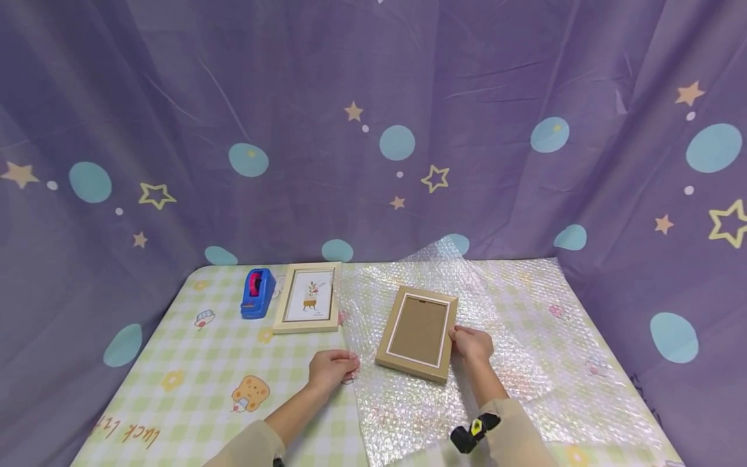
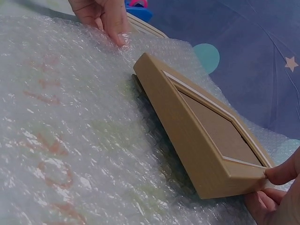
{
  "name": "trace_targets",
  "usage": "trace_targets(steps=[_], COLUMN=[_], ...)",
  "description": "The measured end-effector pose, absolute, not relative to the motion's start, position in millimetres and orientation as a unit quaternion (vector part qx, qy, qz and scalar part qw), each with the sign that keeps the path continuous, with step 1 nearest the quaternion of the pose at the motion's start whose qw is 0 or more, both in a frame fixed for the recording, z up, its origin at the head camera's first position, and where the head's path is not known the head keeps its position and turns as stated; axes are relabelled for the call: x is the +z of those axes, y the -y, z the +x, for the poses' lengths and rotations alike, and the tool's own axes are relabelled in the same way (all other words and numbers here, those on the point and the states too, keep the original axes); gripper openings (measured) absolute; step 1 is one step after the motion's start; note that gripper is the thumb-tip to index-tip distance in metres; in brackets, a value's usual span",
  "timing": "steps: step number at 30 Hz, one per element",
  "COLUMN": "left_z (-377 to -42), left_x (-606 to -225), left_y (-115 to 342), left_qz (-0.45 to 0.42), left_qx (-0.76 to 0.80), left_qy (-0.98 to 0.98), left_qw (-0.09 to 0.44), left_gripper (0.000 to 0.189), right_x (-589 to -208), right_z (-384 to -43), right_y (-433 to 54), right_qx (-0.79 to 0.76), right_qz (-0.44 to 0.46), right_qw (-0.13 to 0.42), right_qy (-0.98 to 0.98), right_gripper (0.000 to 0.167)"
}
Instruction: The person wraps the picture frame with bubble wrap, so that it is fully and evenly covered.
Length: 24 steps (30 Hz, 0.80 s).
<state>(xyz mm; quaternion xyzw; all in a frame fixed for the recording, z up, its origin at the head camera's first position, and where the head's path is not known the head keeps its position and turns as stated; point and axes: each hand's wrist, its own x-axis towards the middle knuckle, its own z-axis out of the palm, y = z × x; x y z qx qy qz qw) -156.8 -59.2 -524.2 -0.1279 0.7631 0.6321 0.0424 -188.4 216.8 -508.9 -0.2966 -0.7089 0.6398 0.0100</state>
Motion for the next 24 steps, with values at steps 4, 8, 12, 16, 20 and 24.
trace_targets(steps=[4,8,12,16,20,24], left_z=[-157,-157,-156,-156,-157,-156], left_x=[-525,-524,-522,-522,-521,-520], left_y=[60,60,62,65,70,76], left_qz=[-0.131,-0.134,-0.135,-0.137,-0.133,-0.116], left_qx=[0.629,0.632,0.64,0.649,0.658,0.663], left_qy=[-0.765,-0.761,-0.754,-0.745,-0.736,-0.732], left_qw=[0.044,0.05,0.063,0.076,0.088,0.102], left_gripper=[0.019,0.02,0.021,0.021,0.022,0.023], right_x=[-507,-505,-501,-497,-494,-494], right_z=[-187,-186,-186,-184,-181,-179], right_y=[-219,-220,-221,-221,-220,-218], right_qx=[0.642,0.64,0.631,0.584,0.502,0.449], right_qz=[-0.294,-0.294,-0.279,-0.247,-0.222,-0.202], right_qw=[0.002,-0.008,-0.018,-0.023,-0.015,-0.001], right_qy=[0.708,0.71,0.724,0.773,0.836,0.871], right_gripper=[0.042,0.044,0.043,0.041,0.039,0.037])
